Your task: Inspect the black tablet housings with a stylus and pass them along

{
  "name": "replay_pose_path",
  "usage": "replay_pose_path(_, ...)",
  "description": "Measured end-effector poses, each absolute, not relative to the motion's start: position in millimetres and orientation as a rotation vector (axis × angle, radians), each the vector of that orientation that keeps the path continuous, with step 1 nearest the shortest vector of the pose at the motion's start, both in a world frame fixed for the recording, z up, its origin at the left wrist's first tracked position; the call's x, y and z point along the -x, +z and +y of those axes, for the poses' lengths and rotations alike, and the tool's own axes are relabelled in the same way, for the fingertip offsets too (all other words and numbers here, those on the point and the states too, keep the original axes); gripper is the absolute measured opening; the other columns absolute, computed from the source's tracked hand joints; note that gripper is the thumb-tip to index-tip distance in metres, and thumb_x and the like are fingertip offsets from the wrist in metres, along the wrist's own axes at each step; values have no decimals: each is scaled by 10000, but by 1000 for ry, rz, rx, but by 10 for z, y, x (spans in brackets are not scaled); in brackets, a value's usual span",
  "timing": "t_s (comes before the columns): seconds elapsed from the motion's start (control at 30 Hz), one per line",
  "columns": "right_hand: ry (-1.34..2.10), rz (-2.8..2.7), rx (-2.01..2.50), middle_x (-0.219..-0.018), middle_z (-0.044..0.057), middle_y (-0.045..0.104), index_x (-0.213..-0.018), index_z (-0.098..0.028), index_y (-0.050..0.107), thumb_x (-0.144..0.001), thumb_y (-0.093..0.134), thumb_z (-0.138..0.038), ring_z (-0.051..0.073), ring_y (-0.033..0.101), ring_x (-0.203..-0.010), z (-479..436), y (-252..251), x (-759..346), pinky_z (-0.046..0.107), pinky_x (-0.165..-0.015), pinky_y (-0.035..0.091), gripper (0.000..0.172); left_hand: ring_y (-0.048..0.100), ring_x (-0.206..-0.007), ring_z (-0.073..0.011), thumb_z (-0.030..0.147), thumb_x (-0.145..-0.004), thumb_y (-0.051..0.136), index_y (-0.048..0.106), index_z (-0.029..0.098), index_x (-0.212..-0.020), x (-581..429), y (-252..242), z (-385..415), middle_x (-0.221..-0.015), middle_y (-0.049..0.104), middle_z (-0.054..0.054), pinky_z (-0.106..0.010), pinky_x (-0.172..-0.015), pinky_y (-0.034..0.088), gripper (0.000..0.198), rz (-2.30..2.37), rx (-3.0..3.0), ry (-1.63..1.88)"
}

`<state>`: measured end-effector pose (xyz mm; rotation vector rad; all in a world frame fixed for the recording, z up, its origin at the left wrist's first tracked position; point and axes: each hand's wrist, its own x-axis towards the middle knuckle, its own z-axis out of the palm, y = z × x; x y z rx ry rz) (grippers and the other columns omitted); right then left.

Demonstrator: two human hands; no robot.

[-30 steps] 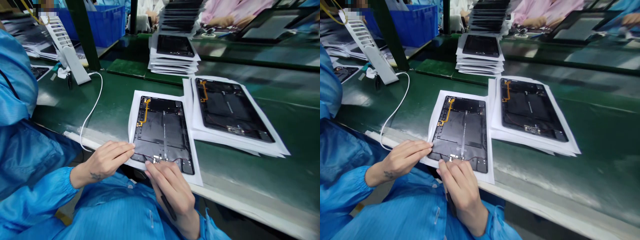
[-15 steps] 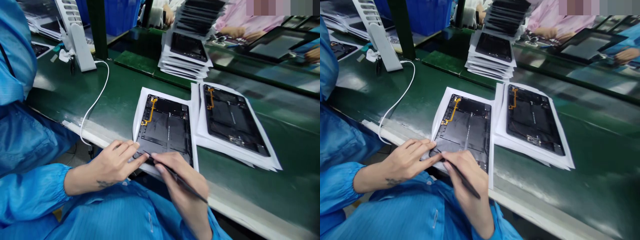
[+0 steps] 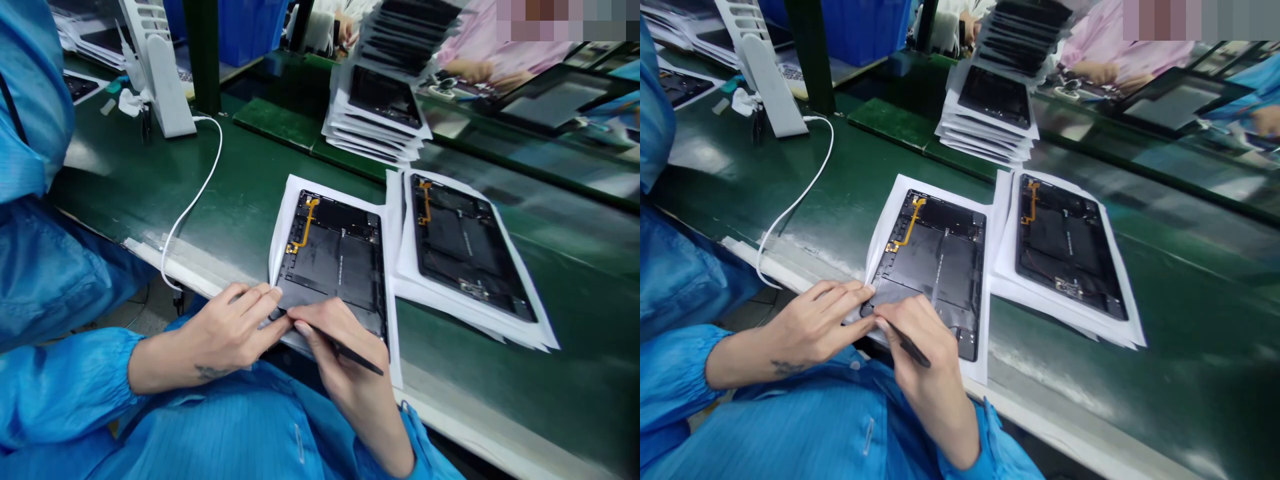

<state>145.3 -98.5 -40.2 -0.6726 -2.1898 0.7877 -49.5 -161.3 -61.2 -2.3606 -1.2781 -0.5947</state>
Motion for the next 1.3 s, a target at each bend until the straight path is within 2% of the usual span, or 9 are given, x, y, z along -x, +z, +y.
replay_pose_path(0.1, 757, -2224, 647, -846, 36, 715, -983, -201, 668, -963, 567, -88, 174, 641, -766, -983, -396, -1453, 318, -690, 522, 154, 705, -1037, -236, 126, -1008, 440, 640, 134, -1190, 602, -623, -1589, -1163, 728, -160, -356, -834, 568, 271, -1212, 2419, -666)
replay_pose_path(0.27, 772, -2213, 652, -842, 32, 712, -990, -209, 680, -974, 571, -125, 177, 631, -786, -968, -449, -1450, 332, -717, 527, 138, 676, -1192, -207, 51, -1000, 359, 648, 116, -1173, 772, -661, -1516, -1237, 726, -122, -321, -931, 582, 343, -1114, 2567, -839)
replay_pose_path(0.5, 730, -2093, 742, -889, 18, 724, -969, -214, 672, -938, 590, -49, 163, 684, -843, -1013, -495, -1704, 377, -965, 556, 187, 719, -1088, -246, 6, -971, 384, 683, 75, -1113, 655, -609, -1517, -1196, 746, -103, -362, -873, 586, 338, -1159, 2467, -761)
replay_pose_path(0.67, 698, -2092, 813, -904, 26, 716, -997, -212, 687, -929, 597, -44, 166, 697, -864, -1070, -503, -1838, 381, -1000, 564, 202, 702, -1020, -226, 26, -983, 391, 708, 106, -1034, 614, -518, -1514, -1154, 757, -90, -353, -831, 533, 330, -1178, 2431, -706)
replay_pose_path(0.77, 663, -2059, 822, -899, 23, 726, -1002, -220, 692, -927, 588, -37, 176, 706, -880, -1101, -501, -1794, 379, -979, 577, 224, 677, -985, -233, 34, -982, 430, 703, 80, -1019, 560, -462, -1478, -1099, 759, -102, -359, -831, 495, 279, -1153, 2435, -723)
replay_pose_path(0.9, 583, -2058, 804, -906, 34, 720, -1018, -219, 673, -927, 568, -13, 180, 694, -877, -1148, -517, -1753, 375, -932, 586, 248, 657, -967, -222, 74, -1017, 405, 659, 52, -1128, 463, -495, -1417, -1094, 736, -112, -350, -856, 493, 278, -1107, 2549, -773)
replay_pose_path(1.07, 430, -2240, 712, -917, 75, 691, -1091, -179, 638, -929, 550, -3, 199, 667, -916, -1205, -526, -1773, 395, -919, 580, 255, 655, -907, -222, 109, -1014, 455, 633, 50, -1168, 383, -565, -1393, -979, 714, -112, -361, -823, 506, 243, -1095, 2557, -680)
replay_pose_path(1.17, 281, -2378, 627, -900, 94, 696, -1131, -143, 636, -937, 531, -21, 225, 671, -933, -1228, -511, -1783, 438, -959, 569, 252, 657, -902, -233, 105, -993, 496, 644, 38, -1156, 359, -550, -1420, -976, 713, -120, -366, -803, 502, 231, -1070, 2538, -618)
replay_pose_path(1.3, 423, -2260, 670, -926, 87, 701, -1109, -162, 645, -931, 552, -19, 211, 682, -936, -1225, -538, -1817, 371, -900, 578, 247, 674, -980, -234, 69, -960, 488, 652, 84, -1194, 441, -554, -1438, -1054, 725, -124, -386, -874, 506, 285, -1135, 2643, -618)
